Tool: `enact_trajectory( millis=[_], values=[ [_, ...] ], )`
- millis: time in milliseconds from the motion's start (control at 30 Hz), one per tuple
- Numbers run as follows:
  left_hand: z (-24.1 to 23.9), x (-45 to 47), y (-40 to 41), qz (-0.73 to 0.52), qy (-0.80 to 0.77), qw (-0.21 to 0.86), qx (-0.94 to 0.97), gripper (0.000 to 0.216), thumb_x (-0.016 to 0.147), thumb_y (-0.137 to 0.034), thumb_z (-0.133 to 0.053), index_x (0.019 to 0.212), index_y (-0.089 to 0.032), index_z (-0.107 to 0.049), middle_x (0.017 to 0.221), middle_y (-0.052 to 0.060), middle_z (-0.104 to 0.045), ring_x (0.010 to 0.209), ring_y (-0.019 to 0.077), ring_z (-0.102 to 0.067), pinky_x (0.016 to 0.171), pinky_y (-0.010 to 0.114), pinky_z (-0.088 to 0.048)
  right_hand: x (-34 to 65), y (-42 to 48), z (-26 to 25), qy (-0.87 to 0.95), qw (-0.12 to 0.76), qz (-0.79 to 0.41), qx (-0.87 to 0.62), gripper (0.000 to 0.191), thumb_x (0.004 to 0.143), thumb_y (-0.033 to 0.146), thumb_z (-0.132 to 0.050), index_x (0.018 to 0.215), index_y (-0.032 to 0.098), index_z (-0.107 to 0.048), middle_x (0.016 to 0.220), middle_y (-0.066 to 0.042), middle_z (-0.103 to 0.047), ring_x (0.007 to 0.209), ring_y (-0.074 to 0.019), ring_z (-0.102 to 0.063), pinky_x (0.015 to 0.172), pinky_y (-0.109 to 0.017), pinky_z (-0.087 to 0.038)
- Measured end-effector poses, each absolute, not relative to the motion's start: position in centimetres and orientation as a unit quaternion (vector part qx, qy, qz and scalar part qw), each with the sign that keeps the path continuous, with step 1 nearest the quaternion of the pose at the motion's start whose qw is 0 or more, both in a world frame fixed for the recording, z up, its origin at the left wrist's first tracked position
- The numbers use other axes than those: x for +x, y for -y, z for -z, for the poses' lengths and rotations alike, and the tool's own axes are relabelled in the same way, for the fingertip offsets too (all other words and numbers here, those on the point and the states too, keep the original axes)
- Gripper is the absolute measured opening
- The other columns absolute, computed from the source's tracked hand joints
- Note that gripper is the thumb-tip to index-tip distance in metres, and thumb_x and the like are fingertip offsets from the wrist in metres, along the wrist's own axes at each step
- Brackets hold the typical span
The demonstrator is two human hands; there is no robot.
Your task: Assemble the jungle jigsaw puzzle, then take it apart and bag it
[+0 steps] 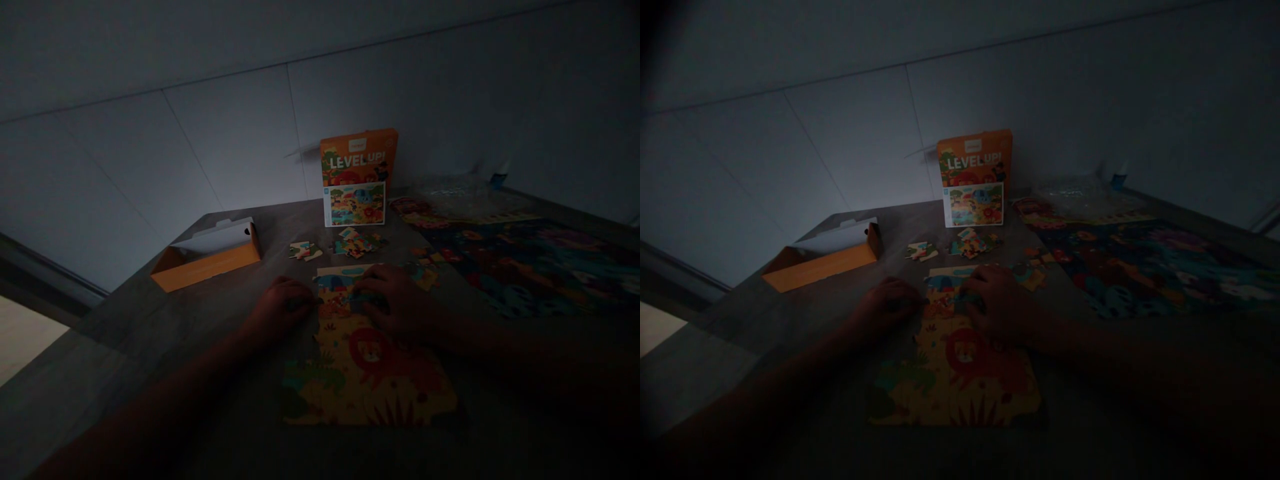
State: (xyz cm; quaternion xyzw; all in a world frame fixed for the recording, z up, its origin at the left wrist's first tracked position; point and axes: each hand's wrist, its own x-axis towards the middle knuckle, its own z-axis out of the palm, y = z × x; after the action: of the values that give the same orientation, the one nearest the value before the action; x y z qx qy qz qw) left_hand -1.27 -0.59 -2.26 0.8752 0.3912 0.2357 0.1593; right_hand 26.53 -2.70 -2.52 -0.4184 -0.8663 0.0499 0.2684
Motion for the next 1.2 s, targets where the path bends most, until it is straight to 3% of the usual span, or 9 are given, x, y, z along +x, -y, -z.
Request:
enact_trajectory(
  millis=[1200],
  values=[
    [1.76, -1.3, 0.84, -0.261, -0.391, 0.165, 0.867, 0.015, 0.085, -0.018, -0.063, 0.094, -0.021, -0.074, 0.095, 0.006, -0.07, 0.092, 0.0216, -0.062, 0.082, 0.036, -0.05, 26.51, 3.0, 2.27, 0.872, 0.263, -0.027, -0.412, 0.027, 0.079, 0.018, -0.062, 0.104, 0.014, -0.07, 0.1, -0.014, -0.063, 0.1, -0.0283, -0.058, 0.089, -0.046, -0.047]
  ],
)
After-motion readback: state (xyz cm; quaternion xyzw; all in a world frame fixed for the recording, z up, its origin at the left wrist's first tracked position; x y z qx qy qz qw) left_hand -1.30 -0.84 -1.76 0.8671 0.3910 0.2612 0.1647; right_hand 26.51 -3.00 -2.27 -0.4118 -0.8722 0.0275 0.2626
